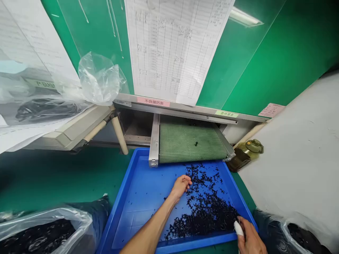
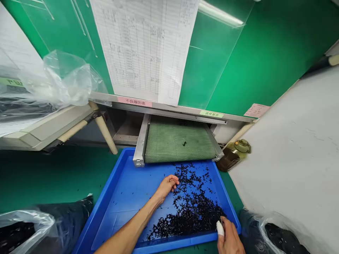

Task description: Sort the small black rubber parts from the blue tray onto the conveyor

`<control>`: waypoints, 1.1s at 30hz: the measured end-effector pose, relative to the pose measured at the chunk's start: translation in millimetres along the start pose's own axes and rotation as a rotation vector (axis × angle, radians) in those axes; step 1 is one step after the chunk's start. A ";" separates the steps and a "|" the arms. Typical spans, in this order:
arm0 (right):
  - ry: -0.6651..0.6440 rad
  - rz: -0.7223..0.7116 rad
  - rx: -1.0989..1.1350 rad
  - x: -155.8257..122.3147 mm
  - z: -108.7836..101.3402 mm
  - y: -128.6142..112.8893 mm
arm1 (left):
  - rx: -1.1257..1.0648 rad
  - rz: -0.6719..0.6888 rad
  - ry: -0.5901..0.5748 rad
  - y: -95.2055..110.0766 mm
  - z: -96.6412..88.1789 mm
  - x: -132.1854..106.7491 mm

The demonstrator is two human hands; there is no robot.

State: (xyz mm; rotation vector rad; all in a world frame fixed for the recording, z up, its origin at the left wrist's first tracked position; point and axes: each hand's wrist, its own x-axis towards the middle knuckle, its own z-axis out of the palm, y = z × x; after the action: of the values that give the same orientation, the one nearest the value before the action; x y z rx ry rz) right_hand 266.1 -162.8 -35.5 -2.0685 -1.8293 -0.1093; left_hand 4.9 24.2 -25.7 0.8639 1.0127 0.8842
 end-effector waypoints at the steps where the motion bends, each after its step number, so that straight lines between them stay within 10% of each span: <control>1: -0.003 0.013 -0.003 3.7 -6.7 -2.8 | -0.010 0.000 0.005 -0.2 -3.4 1.1; 9: 0.065 -0.157 0.197 136.8 -42.6 -77.1 | -0.017 0.116 0.051 0.2 -4.7 5.6; 16: 0.050 -0.346 0.229 327.3 -9.8 -143.7 | 0.443 0.391 0.015 -7.4 0.4 -5.4; 21: 0.031 -0.277 0.218 411.9 24.4 -165.6 | 0.650 0.527 -0.011 -4.3 -0.4 -12.1; 27: 0.033 -0.227 0.296 434.1 33.4 -168.7 | 0.646 0.529 0.005 -3.6 -5.1 -12.4; 33: 0.032 -0.197 0.445 342.7 -1.2 -160.0 | 0.347 0.400 0.101 -1.7 -8.2 -2.4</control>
State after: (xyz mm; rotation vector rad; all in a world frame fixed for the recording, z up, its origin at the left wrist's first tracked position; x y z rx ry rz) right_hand 163.0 172.8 105.0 -1.5736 -1.8339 0.1961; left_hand -3.2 22.8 -28.8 1.3585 1.1198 1.1140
